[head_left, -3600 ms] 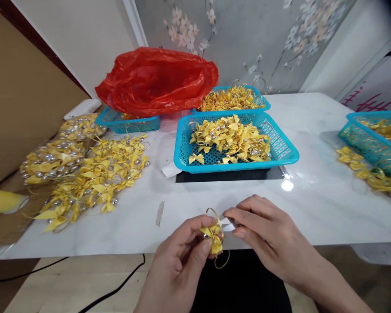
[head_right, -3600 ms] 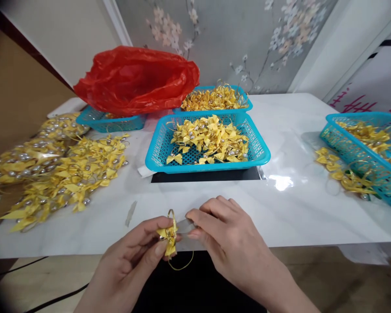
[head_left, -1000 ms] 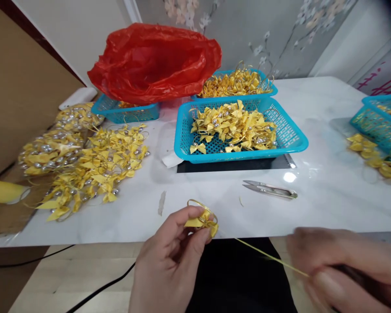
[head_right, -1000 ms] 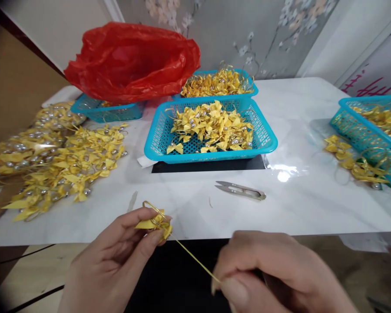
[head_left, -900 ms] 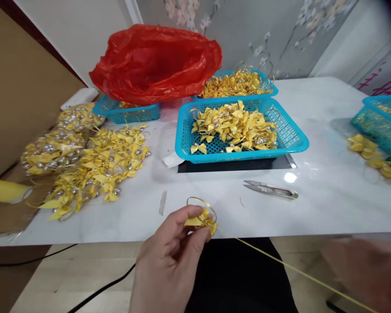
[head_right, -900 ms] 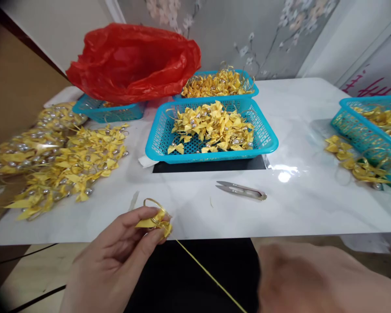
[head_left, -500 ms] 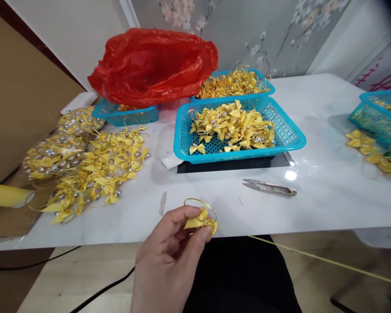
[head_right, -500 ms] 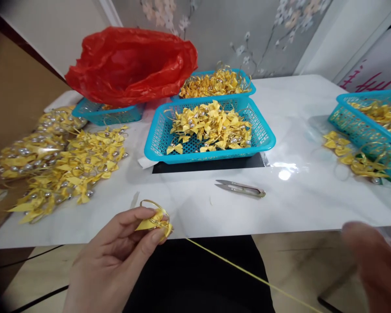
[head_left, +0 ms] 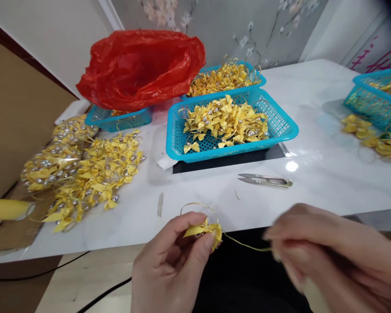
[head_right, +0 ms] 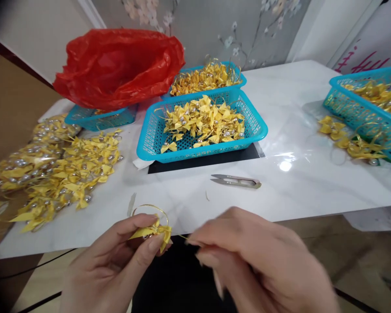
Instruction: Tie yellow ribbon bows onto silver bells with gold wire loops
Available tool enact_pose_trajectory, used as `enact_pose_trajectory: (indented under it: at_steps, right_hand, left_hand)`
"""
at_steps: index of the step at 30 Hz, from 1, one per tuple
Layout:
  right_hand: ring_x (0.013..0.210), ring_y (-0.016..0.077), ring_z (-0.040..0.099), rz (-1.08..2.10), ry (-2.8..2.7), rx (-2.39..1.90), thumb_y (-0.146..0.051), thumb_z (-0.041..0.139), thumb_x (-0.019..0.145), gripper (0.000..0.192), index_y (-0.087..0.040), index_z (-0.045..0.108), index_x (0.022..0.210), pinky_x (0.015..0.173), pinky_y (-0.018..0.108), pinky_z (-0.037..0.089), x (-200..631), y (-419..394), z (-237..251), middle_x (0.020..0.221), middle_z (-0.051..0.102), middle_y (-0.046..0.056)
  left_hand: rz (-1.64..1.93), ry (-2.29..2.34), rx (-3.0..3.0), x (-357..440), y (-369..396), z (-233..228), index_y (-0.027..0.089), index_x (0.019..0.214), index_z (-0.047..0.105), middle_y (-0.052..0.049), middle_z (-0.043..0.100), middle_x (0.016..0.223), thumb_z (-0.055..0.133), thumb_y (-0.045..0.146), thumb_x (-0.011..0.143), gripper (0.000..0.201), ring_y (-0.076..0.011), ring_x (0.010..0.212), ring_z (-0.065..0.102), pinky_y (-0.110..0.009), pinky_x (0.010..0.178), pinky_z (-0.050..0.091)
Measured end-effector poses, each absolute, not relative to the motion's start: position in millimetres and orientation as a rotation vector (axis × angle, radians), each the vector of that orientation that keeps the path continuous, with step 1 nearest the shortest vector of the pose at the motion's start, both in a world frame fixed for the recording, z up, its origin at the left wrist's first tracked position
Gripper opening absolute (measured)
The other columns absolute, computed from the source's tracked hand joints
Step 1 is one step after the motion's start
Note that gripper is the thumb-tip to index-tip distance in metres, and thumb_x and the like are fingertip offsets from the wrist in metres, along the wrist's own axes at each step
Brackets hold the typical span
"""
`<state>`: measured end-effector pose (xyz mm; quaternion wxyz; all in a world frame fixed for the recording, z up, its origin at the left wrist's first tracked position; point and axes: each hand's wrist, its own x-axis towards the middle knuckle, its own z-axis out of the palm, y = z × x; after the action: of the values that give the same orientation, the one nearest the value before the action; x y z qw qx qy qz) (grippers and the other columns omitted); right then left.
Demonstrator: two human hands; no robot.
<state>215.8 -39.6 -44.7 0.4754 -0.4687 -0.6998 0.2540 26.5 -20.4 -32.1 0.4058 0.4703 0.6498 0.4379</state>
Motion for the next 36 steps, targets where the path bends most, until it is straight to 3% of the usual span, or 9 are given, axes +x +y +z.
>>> enact_pose_trajectory:
  at_steps: [4,11,17,24,30,36]
  right_hand:
    - [0.072,0.0109,0.064,0.679,-1.709,-1.08,-0.001,0.055,0.088,0.029,-0.022,0.069,0.103,0.057,0.017,0.052,196.0,-26.0,-42.3,0.086,0.063,0.003]
    - [0.059,0.0105,0.052,0.624,-1.731,-1.153,-0.004,0.053,0.09,0.023,-0.018,0.071,0.095,0.049,0.021,0.044,183.1,-24.6,-55.7,0.072,0.051,0.001]
    - [0.058,0.0112,0.05,0.593,-1.784,-1.171,-0.004,0.05,0.09,0.023,-0.015,0.069,0.084,0.049,0.021,0.043,182.9,-22.6,-50.9,0.069,0.05,0.002]
    - [0.056,0.011,0.049,0.577,-1.782,-1.174,-0.006,0.051,0.091,0.022,-0.014,0.069,0.083,0.048,0.021,0.043,182.1,-20.8,-50.9,0.068,0.05,0.002]
    - [0.059,0.0116,0.05,0.583,-1.823,-1.169,-0.006,0.051,0.092,0.022,-0.015,0.07,0.087,0.05,0.021,0.044,183.9,-21.4,-51.7,0.069,0.051,0.002]
    - [0.06,0.0127,0.052,0.546,-1.816,-1.155,-0.005,0.051,0.091,0.024,-0.019,0.071,0.092,0.052,0.022,0.046,183.8,-20.2,-52.9,0.071,0.054,0.003]
  left_hand:
    - [1.138,1.642,1.268,27.1,-21.7,-33.2,0.035,0.08,0.077,0.013,0.078,0.071,0.075,0.017,0.071,0.02,-0.006,0.061,0.072,-0.005,0.061,0.056]
    - [1.133,1.7,1.352,26.5,-21.9,-34.0,0.028,0.08,0.077,0.005,0.078,0.071,0.075,0.02,0.069,0.014,-0.0129,0.059,0.073,-0.015,0.058,0.061]
    - [1.11,1.691,1.38,25.2,-21.0,-34.4,0.03,0.081,0.077,0.006,0.077,0.068,0.075,0.021,0.069,0.014,-0.0118,0.055,0.072,-0.015,0.057,0.061]
    - [1.053,1.705,1.378,25.0,-21.6,-33.8,0.029,0.081,0.076,0.006,0.077,0.066,0.074,0.024,0.07,0.012,-0.0124,0.055,0.072,-0.015,0.057,0.061]
    - [1.144,1.577,1.416,24.7,-19.9,-37.4,0.035,0.081,0.075,0.011,0.075,0.068,0.073,0.016,0.072,0.021,-0.0071,0.055,0.069,-0.008,0.055,0.056]
    - [1.109,1.545,1.377,23.0,-16.7,-37.1,0.03,0.077,0.074,0.009,0.075,0.068,0.072,0.014,0.072,0.017,-0.0098,0.056,0.069,-0.012,0.054,0.057]
